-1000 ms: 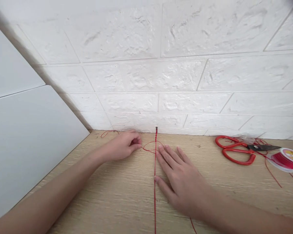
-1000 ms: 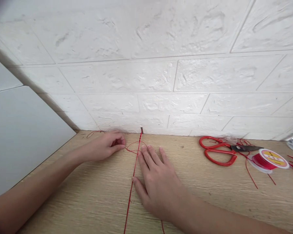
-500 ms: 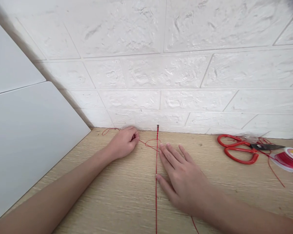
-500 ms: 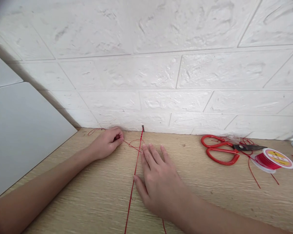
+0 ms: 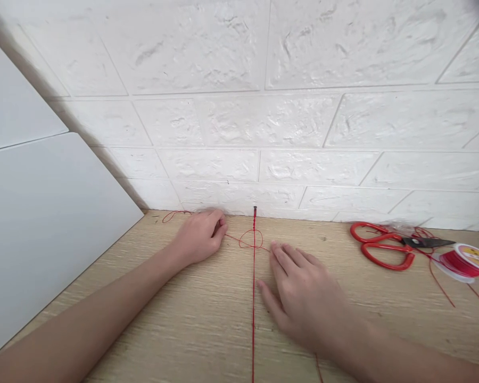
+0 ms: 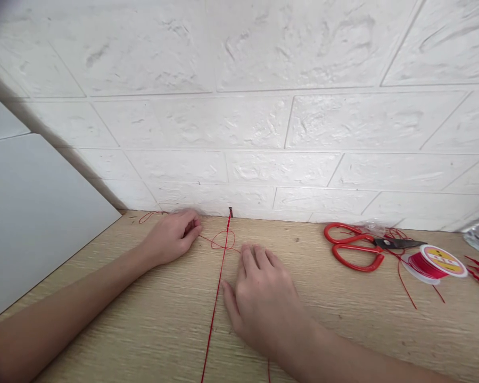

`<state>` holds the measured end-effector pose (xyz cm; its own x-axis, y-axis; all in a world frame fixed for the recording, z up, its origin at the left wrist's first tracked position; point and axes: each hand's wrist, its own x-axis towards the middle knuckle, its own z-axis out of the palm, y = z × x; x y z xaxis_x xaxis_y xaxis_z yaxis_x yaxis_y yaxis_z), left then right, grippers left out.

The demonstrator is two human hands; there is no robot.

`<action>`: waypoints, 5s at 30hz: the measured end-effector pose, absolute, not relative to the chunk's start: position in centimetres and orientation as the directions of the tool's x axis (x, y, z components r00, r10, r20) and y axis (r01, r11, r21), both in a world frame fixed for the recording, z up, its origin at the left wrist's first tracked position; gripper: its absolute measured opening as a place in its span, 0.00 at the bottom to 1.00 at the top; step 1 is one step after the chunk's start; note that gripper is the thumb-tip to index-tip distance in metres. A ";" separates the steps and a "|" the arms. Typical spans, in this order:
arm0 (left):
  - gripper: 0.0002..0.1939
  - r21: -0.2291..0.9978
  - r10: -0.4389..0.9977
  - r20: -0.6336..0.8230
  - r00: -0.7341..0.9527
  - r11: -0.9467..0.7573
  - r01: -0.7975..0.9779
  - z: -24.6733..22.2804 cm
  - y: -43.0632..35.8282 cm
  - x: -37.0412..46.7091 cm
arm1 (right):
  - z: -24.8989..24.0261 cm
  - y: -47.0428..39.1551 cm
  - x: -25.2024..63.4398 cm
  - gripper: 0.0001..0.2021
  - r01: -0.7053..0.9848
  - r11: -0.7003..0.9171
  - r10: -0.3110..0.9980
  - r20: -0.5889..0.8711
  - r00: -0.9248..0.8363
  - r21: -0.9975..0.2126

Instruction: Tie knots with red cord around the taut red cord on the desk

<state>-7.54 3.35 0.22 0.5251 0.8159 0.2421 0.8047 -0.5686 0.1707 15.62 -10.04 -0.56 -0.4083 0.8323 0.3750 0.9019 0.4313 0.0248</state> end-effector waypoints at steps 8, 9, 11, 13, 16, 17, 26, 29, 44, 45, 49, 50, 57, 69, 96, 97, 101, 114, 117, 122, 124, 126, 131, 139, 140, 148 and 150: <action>0.09 0.030 0.495 0.471 0.730 -0.837 0.547 0.8 1.7 -6.9 | -0.6 -9.3 16.2 0.28 0.899 0.437 0.808 0.430 -0.403 0.022; 0.09 0.016 0.457 0.455 0.764 -0.862 0.506 0.8 1.4 -6.7 | -0.8 -9.1 16.2 0.28 0.896 0.444 0.816 0.408 -0.410 0.012; 0.10 -0.009 0.405 0.428 0.808 -0.892 0.452 0.8 1.2 -6.5 | -1.0 -9.0 16.1 0.29 0.898 0.440 0.837 0.364 -0.409 -0.003; 0.11 -0.036 0.368 0.423 0.828 -0.906 0.421 0.8 1.2 -6.5 | -1.2 -9.1 16.1 0.30 0.905 0.426 0.853 0.334 -0.402 -0.001; 0.10 -0.088 0.320 0.428 0.845 -0.916 0.391 0.8 1.4 -6.6 | -1.3 -9.4 15.9 0.33 0.924 0.381 0.876 0.311 -0.368 0.018; 0.10 -0.101 0.314 0.433 0.845 -0.915 0.391 0.8 1.4 -6.7 | -1.4 -9.6 15.8 0.34 0.932 0.361 0.884 0.310 -0.350 0.023; 0.09 -0.093 0.320 0.394 0.862 -0.919 0.383 0.9 0.4 -6.4 | -1.4 -9.5 15.8 0.32 0.912 0.410 0.858 0.339 -0.385 -0.003; 0.11 -0.151 0.319 0.372 0.872 -0.906 0.396 0.9 0.4 -6.2 | -1.4 -9.5 15.8 0.32 0.922 0.387 0.869 0.332 -0.366 0.002; 0.12 -0.086 0.417 0.363 0.834 -0.876 0.475 0.8 0.8 -6.2 | -2.2 -8.1 16.6 0.35 0.920 0.391 0.841 0.413 -0.349 -0.018; 0.12 -0.101 0.420 0.366 0.830 -0.869 0.484 0.8 0.8 -6.2 | -2.3 -8.0 16.6 0.35 0.920 0.391 0.843 0.410 -0.348 -0.023; 0.14 -0.178 0.439 0.417 0.796 -0.820 0.545 0.7 1.1 -6.1 | -2.2 -7.9 16.7 0.34 0.920 0.389 0.850 0.402 -0.342 -0.041; 0.14 -0.188 0.445 0.428 0.786 -0.807 0.560 0.7 1.1 -6.1 | -2.1 -8.0 16.7 0.34 0.921 0.387 0.852 0.400 -0.338 -0.046; 0.19 -0.056 0.475 0.396 0.786 -0.842 0.537 0.8 1.0 -6.3 | -1.6 -8.1 16.7 0.32 0.909 0.409 0.877 0.310 -0.366 -0.085; 0.13 -0.125 0.452 0.410 0.792 -0.833 0.540 0.5 1.2 -6.2 | -1.9 -7.9 16.6 0.32 0.927 0.357 0.907 0.282 -0.314 -0.115; 0.10 0.086 0.609 0.480 0.632 -0.749 0.657 -0.9 0.7 -3.0 | -1.6 -1.6 16.3 0.07 0.788 0.429 0.872 0.431 -0.233 -0.441; 0.11 0.086 0.611 0.479 0.630 -0.747 0.659 -0.9 0.8 -3.0 | -1.5 -1.6 16.3 0.06 0.789 0.430 0.872 0.428 -0.237 -0.439; 0.10 0.083 0.631 0.474 0.614 -0.727 0.682 -0.9 0.9 -3.0 | -1.5 -1.7 16.1 0.05 0.817 0.418 0.876 0.415 -0.246 -0.398; 0.11 0.025 0.645 0.441 0.624 -0.704 0.710 -0.6 0.8 -2.8 | -1.9 -1.5 16.0 0.07 0.844 0.479 0.839 0.407 -0.361 -0.239; 0.11 0.019 0.668 0.418 0.616 -0.684 0.729 -0.5 0.8 -2.7 | -2.0 -1.2 16.1 0.07 0.834 0.509 0.824 0.400 -0.401 -0.215; 0.10 0.008 0.689 0.362 0.627 -0.676 0.737 -0.5 0.8 -2.6 | -2.0 -1.1 16.2 0.09 0.837 0.516 0.823 0.376 -0.425 -0.182; 0.10 0.018 0.701 0.332 0.631 -0.674 0.739 -0.5 0.9 -2.6 | -1.9 -1.0 16.1 0.10 0.840 0.510 0.829 0.366 -0.423 -0.184; 0.10 0.038 0.713 0.301 0.633 -0.672 0.739 -0.5 0.9 -2.5 | -1.9 -1.0 16.1 0.10 0.844 0.503 0.835 0.359 -0.418 -0.186; 0.10 0.096 0.726 0.254 0.638 -0.676 0.731 -0.4 1.1 -2.5 | -1.9 -0.9 16.0 0.09 0.852 0.487 0.845 0.351 -0.404 -0.194; 0.11 0.172 0.744 0.213 0.633 -0.667 0.725 -0.3 1.2 -2.4 | -1.8 -0.9 15.9 0.09 0.861 0.466 0.858 0.340 -0.384 -0.204; 0.11 0.176 0.745 0.213 0.632 -0.665 0.726 -0.3 1.2 -2.4 | -1.8 -0.9 15.8 0.09 0.862 0.463 0.861 0.337 -0.382 -0.207; 0.11 0.203 0.752 0.221 0.620 -0.658 0.725 -0.4 1.2 -2.3 | -1.7 -1.0 15.8 0.09 0.864 0.462 0.860 0.342 -0.379 -0.202; 0.11 0.203 0.756 0.223 0.616 -0.654 0.729 -0.4 1.2 -2.4 | -1.8 -1.0 15.8 0.09 0.864 0.462 0.857 0.352 -0.376 -0.200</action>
